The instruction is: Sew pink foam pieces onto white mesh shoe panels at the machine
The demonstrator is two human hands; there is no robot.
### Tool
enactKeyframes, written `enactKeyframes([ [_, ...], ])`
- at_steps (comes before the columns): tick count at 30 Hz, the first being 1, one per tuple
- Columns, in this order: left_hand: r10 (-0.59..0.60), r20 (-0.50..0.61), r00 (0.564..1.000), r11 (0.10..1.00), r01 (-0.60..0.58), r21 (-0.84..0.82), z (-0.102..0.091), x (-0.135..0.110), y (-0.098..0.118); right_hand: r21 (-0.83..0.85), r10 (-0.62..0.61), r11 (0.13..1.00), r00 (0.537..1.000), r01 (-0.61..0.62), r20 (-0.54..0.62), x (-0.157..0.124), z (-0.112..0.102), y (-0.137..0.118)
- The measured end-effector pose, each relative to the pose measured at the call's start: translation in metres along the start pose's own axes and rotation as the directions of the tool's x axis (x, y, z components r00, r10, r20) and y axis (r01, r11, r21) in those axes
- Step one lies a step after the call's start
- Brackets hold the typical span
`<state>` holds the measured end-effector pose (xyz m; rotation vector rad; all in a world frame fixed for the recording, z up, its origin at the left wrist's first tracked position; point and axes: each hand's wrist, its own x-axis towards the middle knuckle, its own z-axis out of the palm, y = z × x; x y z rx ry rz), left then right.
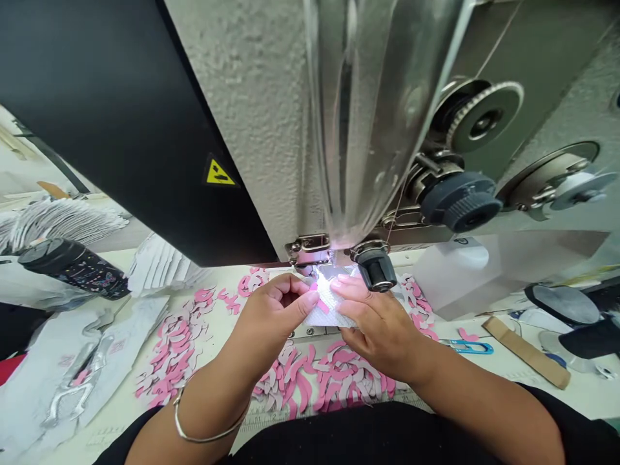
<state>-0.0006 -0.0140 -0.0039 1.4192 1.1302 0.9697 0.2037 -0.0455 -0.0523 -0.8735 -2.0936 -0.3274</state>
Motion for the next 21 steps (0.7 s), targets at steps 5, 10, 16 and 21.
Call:
enactKeyframes([
  [5,-0.036,0.002,0.999,0.995,0.036,-0.095,0.0008,-0.0054,-0.0014,0.05,-0.004,0.999,1.0,0.003,0.021,0.0017,-0.0025,0.0018],
  [10,-0.03,0.007,1.0,0.998,0.03,-0.058,0.0018,-0.0052,-0.0036,0.079,-0.003,0.997,0.999,0.0,0.04,0.0008,-0.0017,0.0034],
  [16,0.001,0.016,1.0,1.0,-0.001,0.02,0.0017,-0.0057,-0.0031,0.069,-0.019,0.997,0.999,0.017,0.031,0.0013,-0.0027,0.0039],
  [21,0.025,0.002,1.0,0.994,-0.025,0.103,0.0014,-0.0069,-0.004,0.037,-0.076,0.997,0.997,0.074,0.034,0.0073,-0.0069,0.0039],
])
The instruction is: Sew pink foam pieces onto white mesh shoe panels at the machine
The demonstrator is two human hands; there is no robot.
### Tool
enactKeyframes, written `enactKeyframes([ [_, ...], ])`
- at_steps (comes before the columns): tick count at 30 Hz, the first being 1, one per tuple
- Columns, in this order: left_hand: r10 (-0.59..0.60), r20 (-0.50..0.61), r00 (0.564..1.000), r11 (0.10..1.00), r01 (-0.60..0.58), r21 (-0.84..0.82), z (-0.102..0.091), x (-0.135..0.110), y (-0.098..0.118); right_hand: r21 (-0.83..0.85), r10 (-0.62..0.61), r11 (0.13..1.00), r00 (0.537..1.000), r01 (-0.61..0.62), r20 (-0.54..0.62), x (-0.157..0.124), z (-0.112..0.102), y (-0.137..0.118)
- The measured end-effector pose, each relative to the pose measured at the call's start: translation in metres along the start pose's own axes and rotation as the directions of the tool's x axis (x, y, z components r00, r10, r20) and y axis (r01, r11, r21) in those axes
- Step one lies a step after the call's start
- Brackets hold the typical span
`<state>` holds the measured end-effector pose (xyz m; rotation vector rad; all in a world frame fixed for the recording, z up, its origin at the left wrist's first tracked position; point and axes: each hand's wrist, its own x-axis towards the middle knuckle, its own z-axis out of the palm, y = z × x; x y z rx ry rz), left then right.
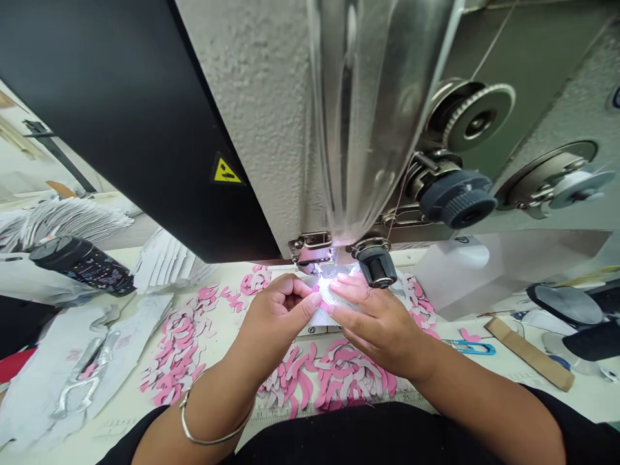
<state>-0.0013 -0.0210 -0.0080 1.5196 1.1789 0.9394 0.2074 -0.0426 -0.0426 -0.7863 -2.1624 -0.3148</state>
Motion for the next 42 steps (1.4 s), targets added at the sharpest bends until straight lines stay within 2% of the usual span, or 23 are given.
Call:
enactKeyframes([
  [8,-0.029,-0.001,1.0,0.98,0.028,-0.199,0.0041,0.0021,-0.002,0.015,-0.003,1.0,0.999,0.003,-0.033,0.0028,-0.0011,-0.0018],
  [16,-0.018,-0.024,1.0,0.996,0.016,-0.087,0.0014,0.005,-0.0003,0.017,-0.012,1.0,0.998,0.013,-0.066,0.0027,0.0014,-0.0002],
  [24,-0.012,-0.02,1.0,0.998,0.01,-0.07,0.0042,0.006,-0.0008,0.026,-0.024,0.999,0.998,0.025,-0.053,0.0026,-0.0009,0.0009],
  [42,-0.067,0.001,0.998,0.958,0.064,-0.281,0.0096,0.0044,0.0035,0.023,0.013,1.0,0.998,-0.011,-0.063,0.0003,0.0018,0.0021],
])
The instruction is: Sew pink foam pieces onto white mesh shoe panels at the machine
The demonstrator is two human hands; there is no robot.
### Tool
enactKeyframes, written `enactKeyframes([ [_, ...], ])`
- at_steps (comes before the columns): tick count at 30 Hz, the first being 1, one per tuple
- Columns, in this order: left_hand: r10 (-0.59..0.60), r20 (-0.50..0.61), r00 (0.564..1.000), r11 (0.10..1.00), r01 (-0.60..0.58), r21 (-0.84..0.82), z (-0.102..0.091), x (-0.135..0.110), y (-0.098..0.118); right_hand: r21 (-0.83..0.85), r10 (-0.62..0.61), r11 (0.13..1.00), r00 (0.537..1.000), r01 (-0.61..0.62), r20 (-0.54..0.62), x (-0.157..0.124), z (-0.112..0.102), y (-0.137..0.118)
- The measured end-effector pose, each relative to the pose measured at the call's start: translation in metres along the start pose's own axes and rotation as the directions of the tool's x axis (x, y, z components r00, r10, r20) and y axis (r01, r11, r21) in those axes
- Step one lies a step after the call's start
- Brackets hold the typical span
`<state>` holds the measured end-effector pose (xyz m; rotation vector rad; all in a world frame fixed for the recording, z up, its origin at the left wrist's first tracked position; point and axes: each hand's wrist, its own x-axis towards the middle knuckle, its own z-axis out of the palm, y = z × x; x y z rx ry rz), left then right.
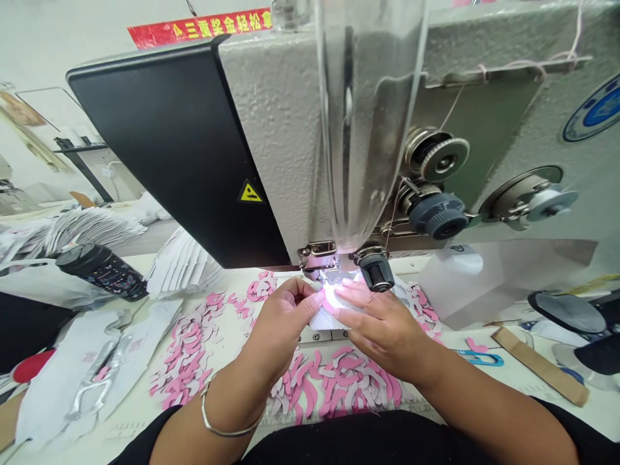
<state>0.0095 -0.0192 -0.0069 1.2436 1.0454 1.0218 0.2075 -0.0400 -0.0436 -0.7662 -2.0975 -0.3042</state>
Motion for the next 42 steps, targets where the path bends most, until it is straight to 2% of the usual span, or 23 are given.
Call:
enactKeyframes([
  [12,-0.01,-0.039,0.999,0.999,0.008,-0.043,0.003,0.003,0.001,0.001,-0.011,1.0,1.0,0.011,-0.015,0.003,-0.003,-0.002],
  [16,-0.076,-0.053,0.996,0.991,0.069,-0.118,0.004,0.002,0.005,0.003,-0.009,1.0,1.0,0.009,0.003,0.006,-0.007,-0.001],
  [23,-0.09,-0.006,0.996,0.992,0.09,-0.084,0.008,0.002,0.008,0.096,-0.009,0.995,0.991,-0.003,0.131,0.012,-0.018,0.009],
  [33,-0.111,0.039,0.993,0.992,0.113,-0.055,0.006,0.007,0.005,0.165,-0.005,0.985,0.95,-0.048,0.311,0.034,-0.041,0.021],
  [39,-0.181,0.011,0.983,0.977,0.181,-0.113,0.006,0.013,0.01,0.109,0.004,0.993,0.968,-0.032,0.252,0.035,-0.037,0.022],
  [42,-0.186,0.04,0.982,0.975,0.19,-0.116,0.003,0.018,0.009,0.102,0.017,0.994,0.97,-0.043,0.242,0.032,-0.033,0.022],
])
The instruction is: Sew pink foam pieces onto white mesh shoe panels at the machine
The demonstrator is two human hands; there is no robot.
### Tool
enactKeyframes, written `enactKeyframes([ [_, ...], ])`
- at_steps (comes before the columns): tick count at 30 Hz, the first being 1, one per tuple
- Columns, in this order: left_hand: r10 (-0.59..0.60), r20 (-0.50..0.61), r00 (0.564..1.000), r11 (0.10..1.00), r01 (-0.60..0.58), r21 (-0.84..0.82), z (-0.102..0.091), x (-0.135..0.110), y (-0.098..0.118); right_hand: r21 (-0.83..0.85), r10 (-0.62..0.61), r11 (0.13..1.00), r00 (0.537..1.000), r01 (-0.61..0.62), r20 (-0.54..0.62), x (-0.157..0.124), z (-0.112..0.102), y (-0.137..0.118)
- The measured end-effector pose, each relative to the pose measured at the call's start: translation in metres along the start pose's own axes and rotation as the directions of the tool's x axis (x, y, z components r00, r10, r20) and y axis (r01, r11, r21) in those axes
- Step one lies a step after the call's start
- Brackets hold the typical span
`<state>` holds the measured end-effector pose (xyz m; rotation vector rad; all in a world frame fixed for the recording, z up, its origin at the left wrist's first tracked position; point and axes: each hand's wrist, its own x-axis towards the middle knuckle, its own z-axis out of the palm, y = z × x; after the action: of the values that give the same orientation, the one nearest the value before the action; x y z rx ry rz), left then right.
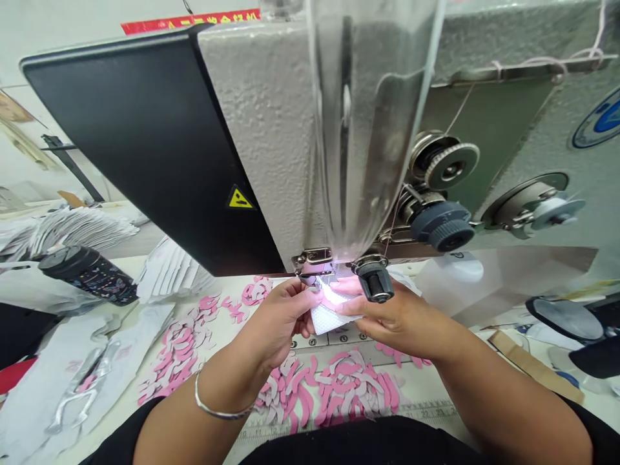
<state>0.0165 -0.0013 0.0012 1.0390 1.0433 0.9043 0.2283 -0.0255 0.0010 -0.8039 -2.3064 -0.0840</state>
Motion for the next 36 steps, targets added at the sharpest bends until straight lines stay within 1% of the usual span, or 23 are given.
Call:
enactKeyframes([
  [4,0.0,0.036,0.999,1.0,0.001,-0.012,-0.0041,0.0048,-0.0006,0.033,0.013,0.999,1.0,-0.013,0.009,-0.0028,0.0045,0.0009],
  [9,0.006,0.062,0.998,1.0,-0.005,-0.017,-0.0054,0.005,-0.0007,0.042,0.04,0.998,0.999,-0.042,0.03,-0.0051,0.0075,0.001],
  [14,0.005,0.049,0.999,1.0,-0.004,-0.025,-0.0065,0.0028,-0.0008,0.077,0.06,0.995,0.998,-0.062,0.032,-0.0041,0.0067,-0.0003],
  [20,0.015,0.087,0.996,1.0,-0.014,-0.018,-0.0091,0.0003,-0.0016,0.08,0.062,0.995,0.997,-0.065,0.04,-0.0029,0.0054,-0.0006],
  [24,0.019,0.077,0.997,1.0,-0.019,0.0,-0.0095,0.0019,-0.0032,0.09,0.056,0.994,0.998,-0.059,0.036,-0.0039,0.0062,-0.0006],
  [30,0.01,0.067,0.998,1.0,-0.01,0.003,-0.0052,0.0035,-0.0018,0.099,0.07,0.992,0.996,-0.074,0.048,-0.0058,0.0079,-0.0002],
  [36,0.021,0.059,0.998,1.0,-0.022,0.013,-0.0029,0.0033,-0.0002,0.087,0.051,0.995,0.999,-0.052,0.013,-0.0038,0.0088,-0.0007],
])
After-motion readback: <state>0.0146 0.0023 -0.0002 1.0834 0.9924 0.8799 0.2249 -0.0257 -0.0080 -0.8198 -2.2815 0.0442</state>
